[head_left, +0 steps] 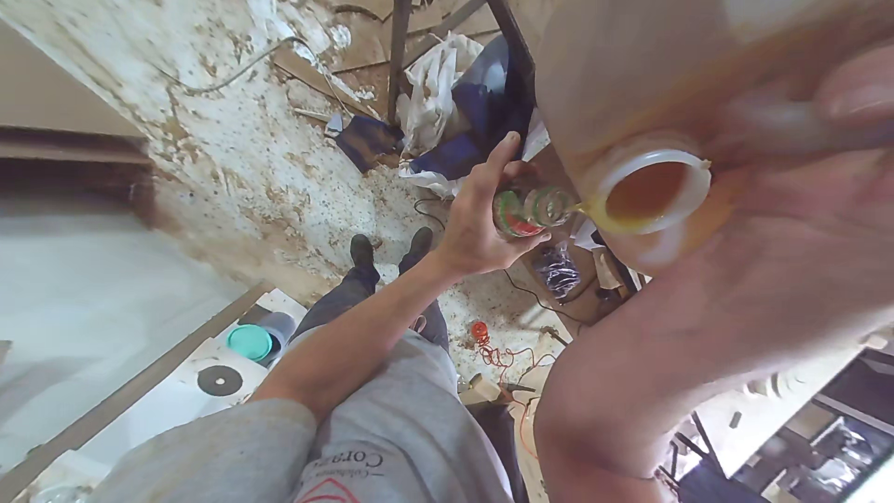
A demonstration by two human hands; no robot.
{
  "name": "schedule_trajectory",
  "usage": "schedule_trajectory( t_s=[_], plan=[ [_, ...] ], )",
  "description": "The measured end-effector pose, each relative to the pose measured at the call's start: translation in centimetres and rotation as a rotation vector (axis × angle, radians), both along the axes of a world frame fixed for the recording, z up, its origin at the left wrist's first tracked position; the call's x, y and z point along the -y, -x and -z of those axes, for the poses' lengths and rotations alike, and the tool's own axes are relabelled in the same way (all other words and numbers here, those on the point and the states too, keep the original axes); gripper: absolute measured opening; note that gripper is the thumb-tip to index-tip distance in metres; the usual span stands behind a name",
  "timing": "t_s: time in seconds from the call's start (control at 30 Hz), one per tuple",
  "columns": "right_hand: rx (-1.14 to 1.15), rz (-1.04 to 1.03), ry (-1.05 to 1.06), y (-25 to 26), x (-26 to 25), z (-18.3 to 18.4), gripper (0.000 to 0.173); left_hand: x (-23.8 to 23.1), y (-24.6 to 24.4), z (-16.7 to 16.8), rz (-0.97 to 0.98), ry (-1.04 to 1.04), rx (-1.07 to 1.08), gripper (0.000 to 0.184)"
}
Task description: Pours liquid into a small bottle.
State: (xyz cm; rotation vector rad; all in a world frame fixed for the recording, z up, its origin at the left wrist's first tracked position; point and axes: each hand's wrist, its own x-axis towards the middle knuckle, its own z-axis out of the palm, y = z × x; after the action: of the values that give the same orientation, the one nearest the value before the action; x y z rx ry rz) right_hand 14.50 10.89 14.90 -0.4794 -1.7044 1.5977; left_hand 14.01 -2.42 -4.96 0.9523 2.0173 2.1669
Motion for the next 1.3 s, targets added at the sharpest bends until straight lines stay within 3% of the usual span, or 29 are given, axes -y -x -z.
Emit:
schedule_trajectory(
  t_s=[1.3],
  plan=[
    [0.010,0.029,-0.096,-0.9,0.5,1.0,0.012,0.1,0.4,0.3,0.009,0.015,0.000,0.115]
  ],
)
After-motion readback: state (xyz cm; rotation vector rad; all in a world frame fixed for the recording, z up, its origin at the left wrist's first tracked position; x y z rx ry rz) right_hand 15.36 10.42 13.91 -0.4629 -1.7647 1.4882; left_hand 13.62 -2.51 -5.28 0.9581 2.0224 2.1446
